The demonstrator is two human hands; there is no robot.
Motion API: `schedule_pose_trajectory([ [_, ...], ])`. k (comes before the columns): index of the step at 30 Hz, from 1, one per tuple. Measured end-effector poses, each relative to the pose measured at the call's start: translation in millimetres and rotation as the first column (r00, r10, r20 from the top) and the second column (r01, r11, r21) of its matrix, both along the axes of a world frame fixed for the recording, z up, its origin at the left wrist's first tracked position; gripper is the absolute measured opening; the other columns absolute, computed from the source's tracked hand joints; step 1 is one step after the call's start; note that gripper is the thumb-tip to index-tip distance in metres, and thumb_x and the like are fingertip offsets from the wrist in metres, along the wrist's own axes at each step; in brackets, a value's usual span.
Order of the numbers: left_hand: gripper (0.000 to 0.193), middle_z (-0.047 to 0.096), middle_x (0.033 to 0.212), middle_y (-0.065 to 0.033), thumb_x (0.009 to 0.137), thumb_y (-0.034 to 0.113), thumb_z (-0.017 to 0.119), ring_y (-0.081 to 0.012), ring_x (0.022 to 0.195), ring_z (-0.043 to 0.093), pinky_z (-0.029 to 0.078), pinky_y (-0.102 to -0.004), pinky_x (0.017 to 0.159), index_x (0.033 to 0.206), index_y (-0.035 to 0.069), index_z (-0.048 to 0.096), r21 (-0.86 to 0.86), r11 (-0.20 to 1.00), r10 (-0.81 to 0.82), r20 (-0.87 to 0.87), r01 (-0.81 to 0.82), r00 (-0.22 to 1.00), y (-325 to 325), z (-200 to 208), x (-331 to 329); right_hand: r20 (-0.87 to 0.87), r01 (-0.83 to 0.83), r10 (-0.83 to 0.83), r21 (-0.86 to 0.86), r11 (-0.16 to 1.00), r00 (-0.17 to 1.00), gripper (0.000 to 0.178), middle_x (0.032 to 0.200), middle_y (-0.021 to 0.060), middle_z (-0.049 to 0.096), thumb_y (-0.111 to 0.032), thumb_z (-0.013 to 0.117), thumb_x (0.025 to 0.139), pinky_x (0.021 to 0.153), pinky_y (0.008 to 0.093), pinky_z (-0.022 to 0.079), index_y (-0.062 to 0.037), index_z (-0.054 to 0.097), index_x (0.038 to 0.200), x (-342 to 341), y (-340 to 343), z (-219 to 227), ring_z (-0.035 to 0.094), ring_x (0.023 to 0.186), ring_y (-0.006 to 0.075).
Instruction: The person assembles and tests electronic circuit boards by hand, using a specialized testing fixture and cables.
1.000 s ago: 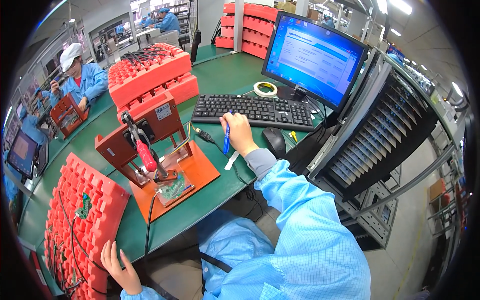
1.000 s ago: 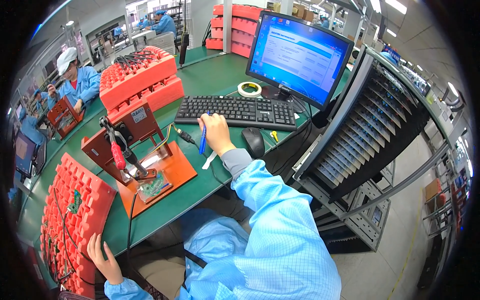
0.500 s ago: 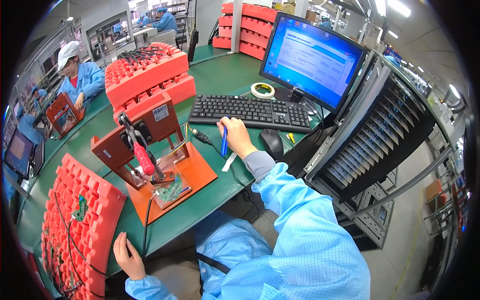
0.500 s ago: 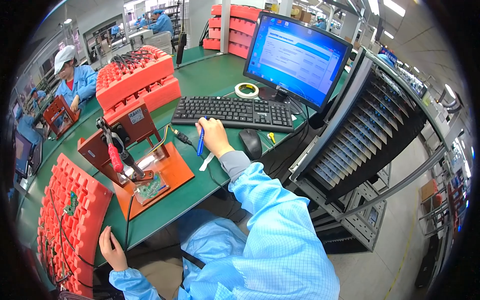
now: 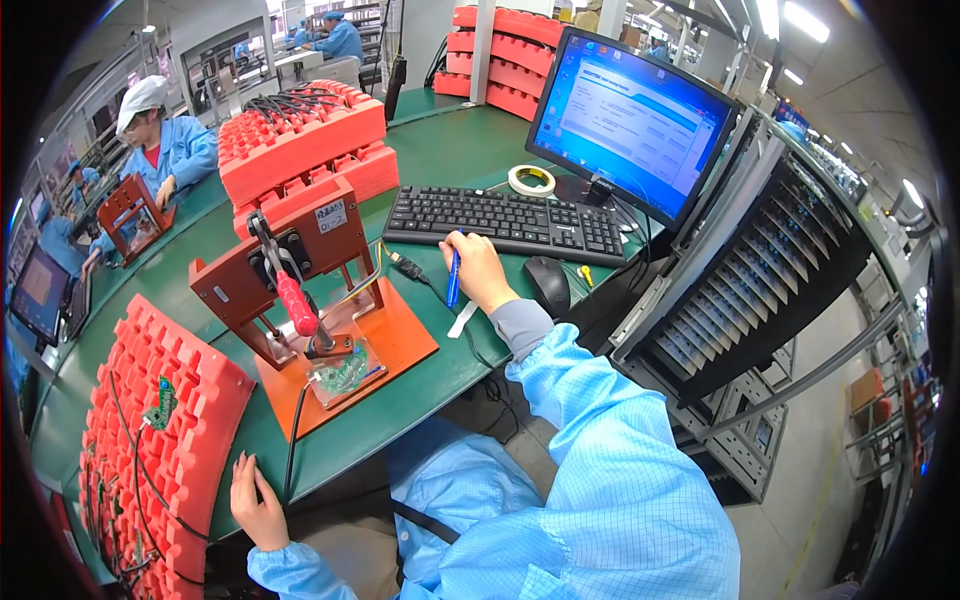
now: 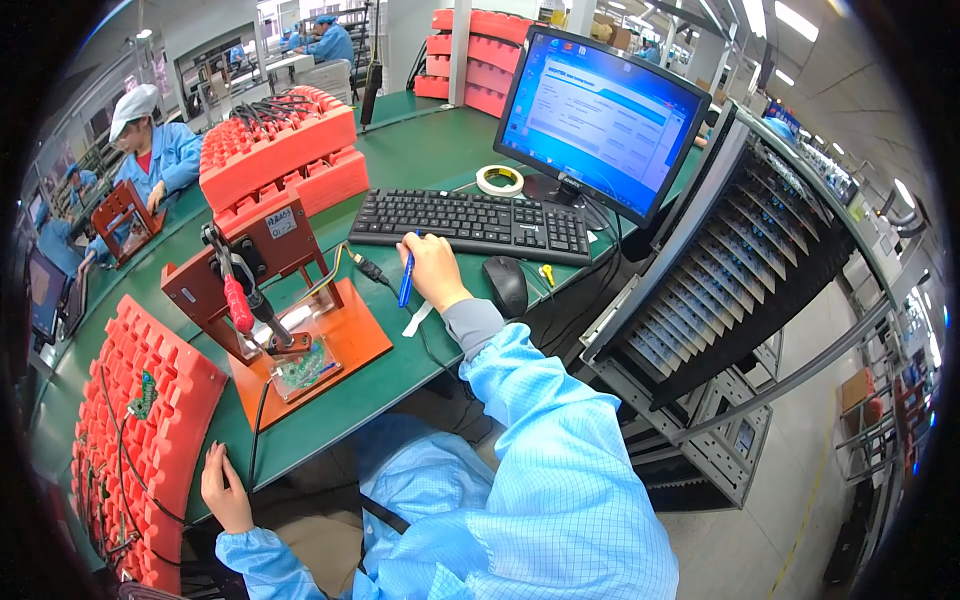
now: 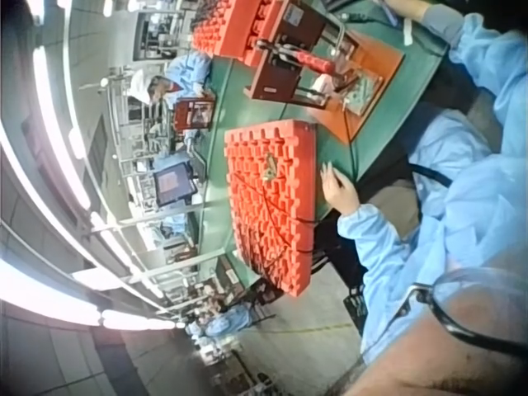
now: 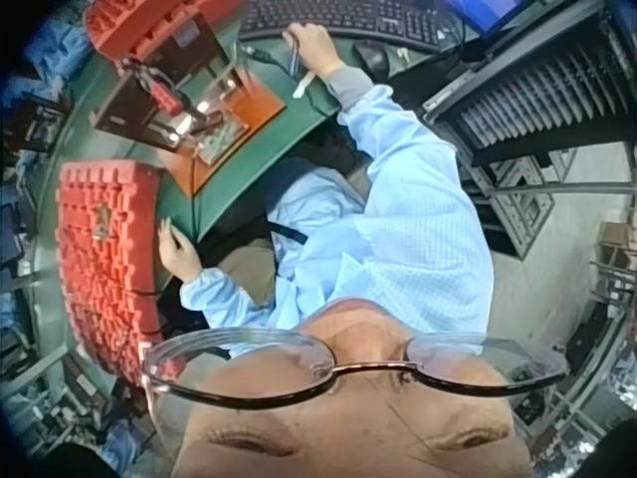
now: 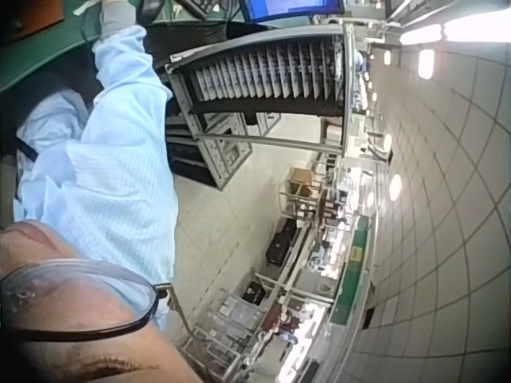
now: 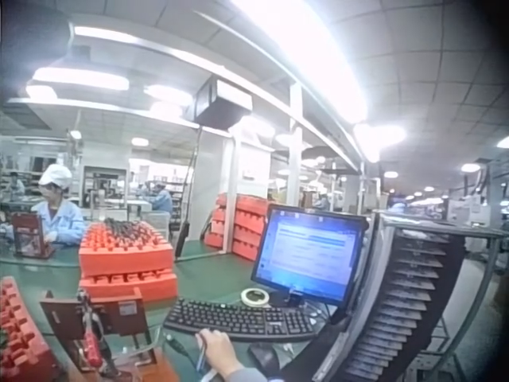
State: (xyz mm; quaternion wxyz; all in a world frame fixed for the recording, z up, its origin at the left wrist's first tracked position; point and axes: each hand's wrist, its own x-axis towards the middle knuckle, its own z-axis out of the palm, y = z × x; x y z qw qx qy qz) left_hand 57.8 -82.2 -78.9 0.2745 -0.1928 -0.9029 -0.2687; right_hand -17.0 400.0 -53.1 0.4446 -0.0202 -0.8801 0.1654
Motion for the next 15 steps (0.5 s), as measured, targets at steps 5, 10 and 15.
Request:
schedule_pose_trajectory([
  [5, 0.021, 0.064, 0.113, -0.0194, 0.091, 0.0, 0.052, -0.0342, 0.109, 0.059, 0.046, -0.0393, 0.092, 0.109, -0.003, 0.063, 0.007, 1.0, -0.008, -0.011, 0.008, 1.0, 4.2, -0.5, 0.4, -0.008, 0.006, -0.006, -0.005, 1.0, 1.0, 0.014, 0.065, 0.0098, 0.055, -0.016, 0.062, 0.086, 0.066, 0.0397, 0.041, -0.0064, 0.056, 0.078, 2.7, 5.9, -1.9, 0.054, 0.067, 0.0298],
  [10, 0.021, 0.064, 0.113, -0.0193, 0.09, 0.0, 0.053, -0.0337, 0.109, 0.06, 0.046, -0.0389, 0.092, 0.109, -0.002, 0.063, 0.006, 1.0, -0.01, -0.006, 0.01, 1.0, 6.3, -1.4, -1.6, -0.01, 0.006, -0.006, -0.014, 1.0, 1.0, 0.015, 0.064, 0.0114, 0.055, -0.017, 0.061, 0.086, 0.065, 0.0416, 0.042, -0.0064, 0.056, 0.078, 5.1, 6.0, 0.6, 0.055, 0.067, 0.0314],
  [15, 0.021, 0.064, 0.111, -0.0203, 0.089, 0.001, 0.053, -0.034, 0.106, 0.061, 0.048, -0.0391, 0.09, 0.106, -0.001, 0.065, 0.021, 0.999, 0.045, -0.018, -0.045, 0.999, -7.0, 2.0, 9.3, -0.001, -0.117, 0.117, 0.006, 0.993, 0.993, 0.013, 0.075, 0.0163, 0.064, -0.015, 0.057, 0.086, 0.063, 0.0423, 0.047, -0.0041, 0.064, 0.086, -19.0, -4.6, -12.3, 0.062, 0.072, 0.0321],
])
